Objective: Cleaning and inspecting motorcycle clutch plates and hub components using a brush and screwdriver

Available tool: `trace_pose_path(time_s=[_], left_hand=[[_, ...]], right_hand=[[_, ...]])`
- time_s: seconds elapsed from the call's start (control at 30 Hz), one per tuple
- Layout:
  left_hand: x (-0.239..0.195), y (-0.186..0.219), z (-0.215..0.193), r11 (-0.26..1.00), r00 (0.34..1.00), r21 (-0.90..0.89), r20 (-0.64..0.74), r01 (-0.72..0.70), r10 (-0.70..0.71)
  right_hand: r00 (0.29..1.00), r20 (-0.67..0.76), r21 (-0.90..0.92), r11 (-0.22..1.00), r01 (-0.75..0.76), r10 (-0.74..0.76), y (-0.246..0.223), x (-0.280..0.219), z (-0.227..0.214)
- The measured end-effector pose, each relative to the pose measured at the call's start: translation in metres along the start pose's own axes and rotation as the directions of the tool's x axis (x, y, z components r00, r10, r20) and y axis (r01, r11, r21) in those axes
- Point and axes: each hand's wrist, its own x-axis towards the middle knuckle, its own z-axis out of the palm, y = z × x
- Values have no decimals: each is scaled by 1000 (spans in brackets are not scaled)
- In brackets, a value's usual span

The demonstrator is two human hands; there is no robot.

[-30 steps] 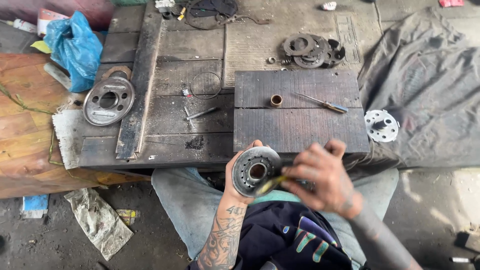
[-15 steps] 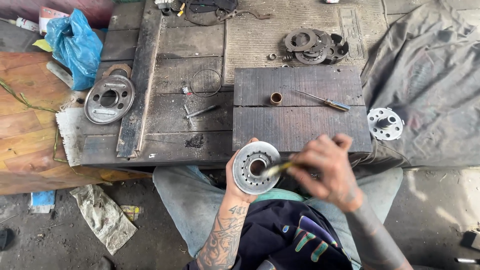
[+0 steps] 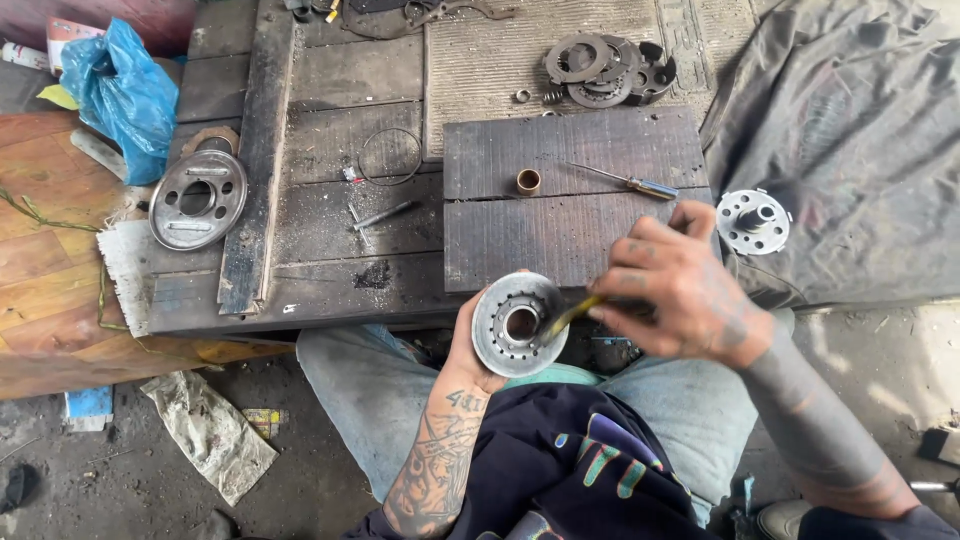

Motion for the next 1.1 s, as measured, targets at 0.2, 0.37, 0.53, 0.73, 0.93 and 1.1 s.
trace_pose_path(time_s=[0.2, 0.37, 0.53, 0.73, 0.93, 1.1], left_hand=[[-8, 0, 9, 999, 998, 41, 55, -18, 16], [-13, 3, 15, 996, 995, 77, 96, -38, 30], [-16, 6, 18, 993, 989, 105, 139, -58, 43], [-17, 6, 11, 975, 963, 210, 269, -67, 8], [-13, 5, 13, 977, 951, 203, 308, -59, -6], [-23, 3, 18, 979, 951, 187, 310, -80, 19]], right_hand=[[1000, -16, -22, 1000, -4, 4, 1, -7, 3], [1000, -16, 24, 1000, -15, 15, -4, -9, 6], [999, -27, -21, 999, 25, -26, -12, 0, -3], [994, 17, -113, 988, 108, -107, -12, -5, -10], [987, 8, -96, 982, 160, -160, -10, 3, -18], [984, -13, -85, 981, 177, -178, -3, 2, -12]])
